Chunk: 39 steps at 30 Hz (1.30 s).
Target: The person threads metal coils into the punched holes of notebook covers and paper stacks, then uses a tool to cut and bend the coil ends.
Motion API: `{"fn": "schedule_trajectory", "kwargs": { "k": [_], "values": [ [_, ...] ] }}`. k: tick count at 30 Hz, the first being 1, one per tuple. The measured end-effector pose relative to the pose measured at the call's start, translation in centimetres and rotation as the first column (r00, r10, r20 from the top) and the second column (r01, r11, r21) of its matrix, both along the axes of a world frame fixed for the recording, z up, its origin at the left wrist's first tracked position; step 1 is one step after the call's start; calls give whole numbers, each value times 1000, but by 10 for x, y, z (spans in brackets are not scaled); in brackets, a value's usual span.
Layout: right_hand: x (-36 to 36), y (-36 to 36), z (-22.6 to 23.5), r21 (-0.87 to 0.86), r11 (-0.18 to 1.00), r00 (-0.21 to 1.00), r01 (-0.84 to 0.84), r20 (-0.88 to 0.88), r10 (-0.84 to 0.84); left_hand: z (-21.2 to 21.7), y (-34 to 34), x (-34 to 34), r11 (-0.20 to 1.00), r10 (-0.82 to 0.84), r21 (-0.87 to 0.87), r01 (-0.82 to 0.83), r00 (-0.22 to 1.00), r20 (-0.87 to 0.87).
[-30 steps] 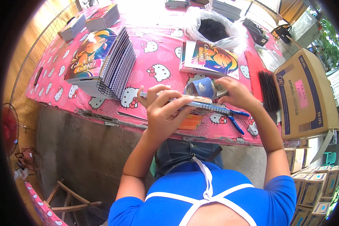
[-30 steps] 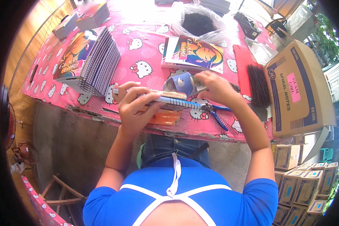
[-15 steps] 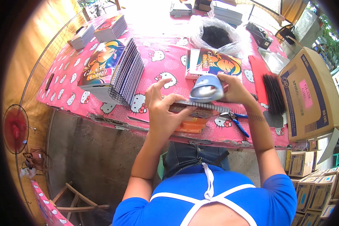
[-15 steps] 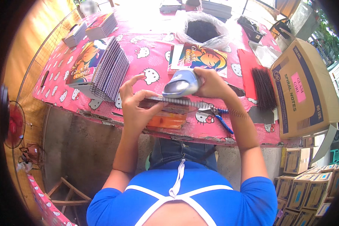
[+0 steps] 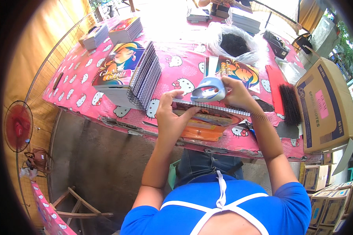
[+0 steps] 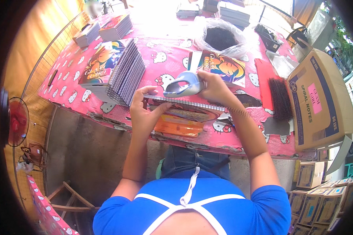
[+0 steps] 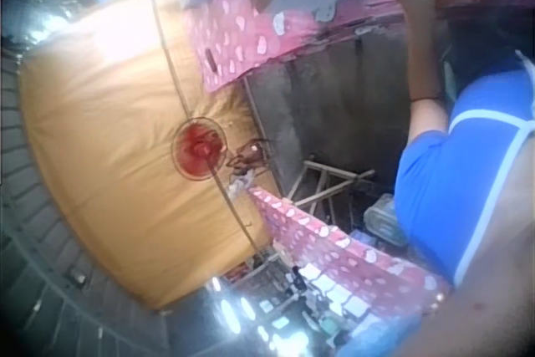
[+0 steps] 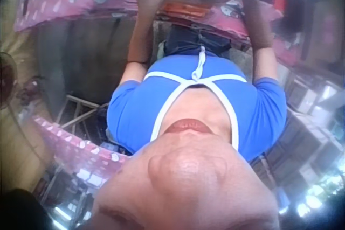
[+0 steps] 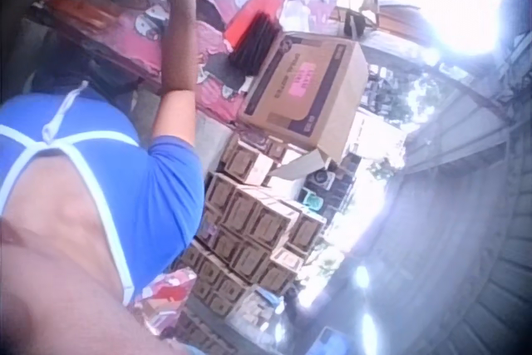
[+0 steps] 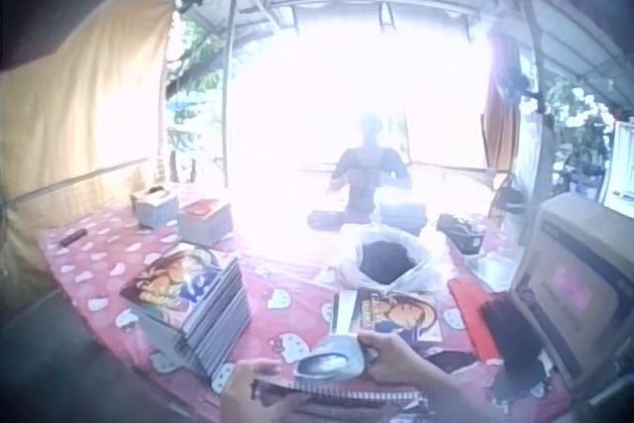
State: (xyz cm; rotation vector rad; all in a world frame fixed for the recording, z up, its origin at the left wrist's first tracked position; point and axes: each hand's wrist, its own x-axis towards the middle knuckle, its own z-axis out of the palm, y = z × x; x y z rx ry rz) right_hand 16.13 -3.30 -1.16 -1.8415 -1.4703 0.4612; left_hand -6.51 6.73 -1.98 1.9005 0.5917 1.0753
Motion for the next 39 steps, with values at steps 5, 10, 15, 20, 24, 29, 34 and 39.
{"fn": "schedule_trajectory", "kwargs": {
  "k": [5,10,15,20,24,29,34,39],
  "values": [
    [-25,-4,10,305,950,755,-68,-607,249,-25,10,-3,921,-58,-334,199,919,389],
    [-30,7,24,325,940,661,-105,-683,310,-34,11,-10,908,-21,-360,213,883,469],
    [-21,31,-8,42,999,993,11,119,-16,-29,18,-16,911,-44,-361,202,915,401],
    [-6,-13,-42,30,996,912,81,400,-86,-14,26,-12,733,-200,-491,471,839,506],
    [-5,-76,-46,120,977,868,178,448,-213,30,17,-22,980,-187,146,138,890,416],
    [-16,-189,-72,-95,919,793,382,544,-273,81,-34,-66,804,-284,580,-135,770,572],
    [-32,-193,-84,16,861,766,508,449,-460,8,-70,-16,972,-205,130,193,976,80],
    [-101,-158,-8,339,919,976,201,8,-216,-10,-76,-7,946,-270,222,234,951,149]
  ]
}}
